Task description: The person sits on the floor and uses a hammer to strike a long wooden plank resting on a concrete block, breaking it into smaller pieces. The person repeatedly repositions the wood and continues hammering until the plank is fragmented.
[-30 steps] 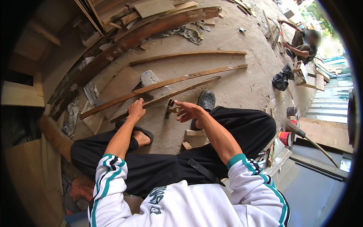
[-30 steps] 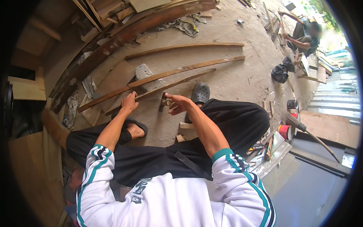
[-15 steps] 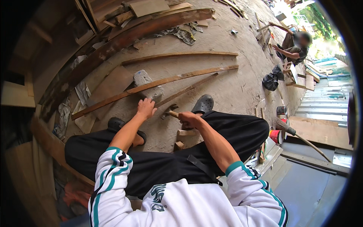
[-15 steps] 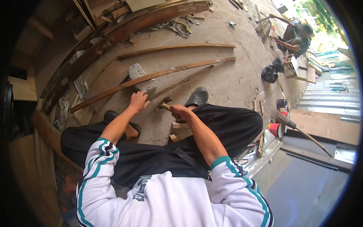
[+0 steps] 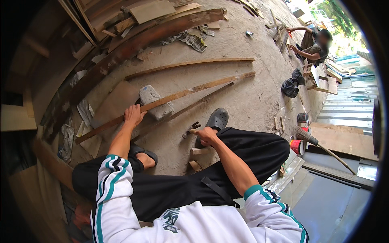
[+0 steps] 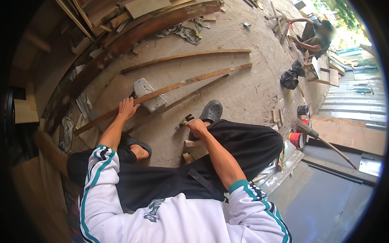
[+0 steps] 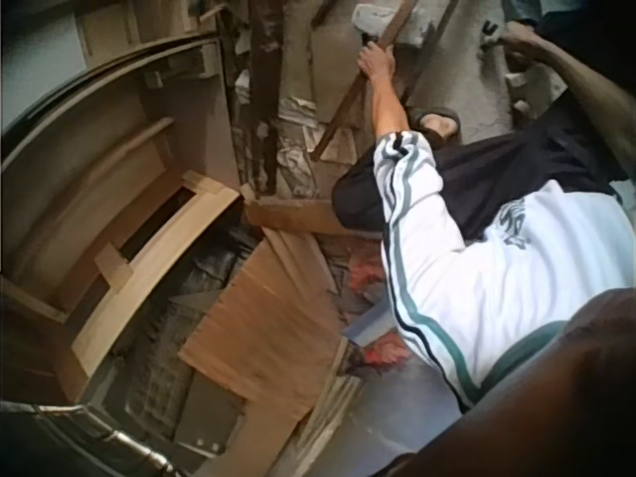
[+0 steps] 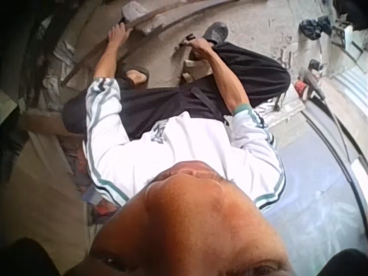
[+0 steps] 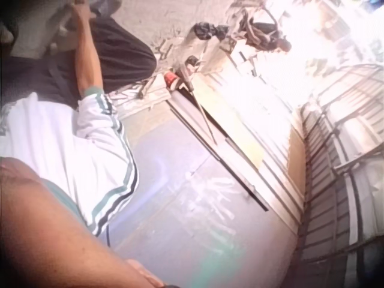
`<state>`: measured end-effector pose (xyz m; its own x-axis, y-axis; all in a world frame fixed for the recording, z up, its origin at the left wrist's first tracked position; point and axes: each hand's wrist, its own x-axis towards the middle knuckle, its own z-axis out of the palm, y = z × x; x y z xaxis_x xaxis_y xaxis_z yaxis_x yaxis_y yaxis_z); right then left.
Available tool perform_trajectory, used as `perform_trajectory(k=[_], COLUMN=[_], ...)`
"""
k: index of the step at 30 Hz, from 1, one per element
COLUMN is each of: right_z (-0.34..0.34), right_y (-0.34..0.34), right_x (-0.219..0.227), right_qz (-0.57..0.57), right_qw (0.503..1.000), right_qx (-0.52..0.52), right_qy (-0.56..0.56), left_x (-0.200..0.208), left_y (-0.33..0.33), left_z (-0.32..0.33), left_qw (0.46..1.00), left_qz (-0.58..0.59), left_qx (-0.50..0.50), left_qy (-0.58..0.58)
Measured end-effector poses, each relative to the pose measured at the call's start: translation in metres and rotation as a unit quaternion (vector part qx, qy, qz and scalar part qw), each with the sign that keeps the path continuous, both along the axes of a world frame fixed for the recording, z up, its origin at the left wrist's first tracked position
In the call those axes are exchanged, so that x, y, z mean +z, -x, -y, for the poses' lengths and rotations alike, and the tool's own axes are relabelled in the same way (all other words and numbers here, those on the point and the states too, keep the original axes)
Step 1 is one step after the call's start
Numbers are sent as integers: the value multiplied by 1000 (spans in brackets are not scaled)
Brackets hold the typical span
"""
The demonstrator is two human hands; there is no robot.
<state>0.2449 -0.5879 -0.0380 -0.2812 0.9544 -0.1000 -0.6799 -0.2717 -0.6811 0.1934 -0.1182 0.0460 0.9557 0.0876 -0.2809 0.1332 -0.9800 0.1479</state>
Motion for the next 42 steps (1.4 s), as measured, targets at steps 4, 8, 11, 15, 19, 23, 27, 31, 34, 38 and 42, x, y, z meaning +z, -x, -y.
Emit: perform_trajectory(k=[4, 8, 11, 15, 19, 23, 27, 31, 34, 38, 42], right_z=[-52, -48, -6, -71, -65, -58, -47, -51, -41, 14, -69], right_y=[33, 30, 25, 28, 28, 22, 23, 21, 23, 6, 4], right_x=[48, 63, 48, 100, 104, 66, 64, 65, 39, 11, 100], right_qz=[436, 486, 467, 655, 632, 481, 658, 757, 767, 654, 620], right_qw=[770, 741, 762, 664, 650, 702, 684, 627, 611, 749, 762], right_qx=[-75, -45, -36, 48, -27, -85, -21, 42, 67, -22, 30], right_qy=[459, 460, 447, 359, 421, 519, 314, 179, 185, 105, 184], left_x=[11, 11, 19, 19, 16, -18, -16, -24, -20, 6, 50], left_y=[7, -62, -133, -128, -74, 12, 68, 84, 84, 58, 75], left_z=[-22, -11, 11, -11, 49, 72, 75, 62, 57, 78, 34], left_qw=[998, 989, 966, 960, 965, 947, 967, 991, 982, 981, 980], left_qz=[62, 142, 238, 250, 225, 279, 230, -5, -95, -81, -119], left_qx=[15, 24, 50, 120, 17, -4, 44, 103, 111, 81, 109], left_qy=[7, -28, -91, -50, 131, 159, 98, 84, 123, 159, 119])
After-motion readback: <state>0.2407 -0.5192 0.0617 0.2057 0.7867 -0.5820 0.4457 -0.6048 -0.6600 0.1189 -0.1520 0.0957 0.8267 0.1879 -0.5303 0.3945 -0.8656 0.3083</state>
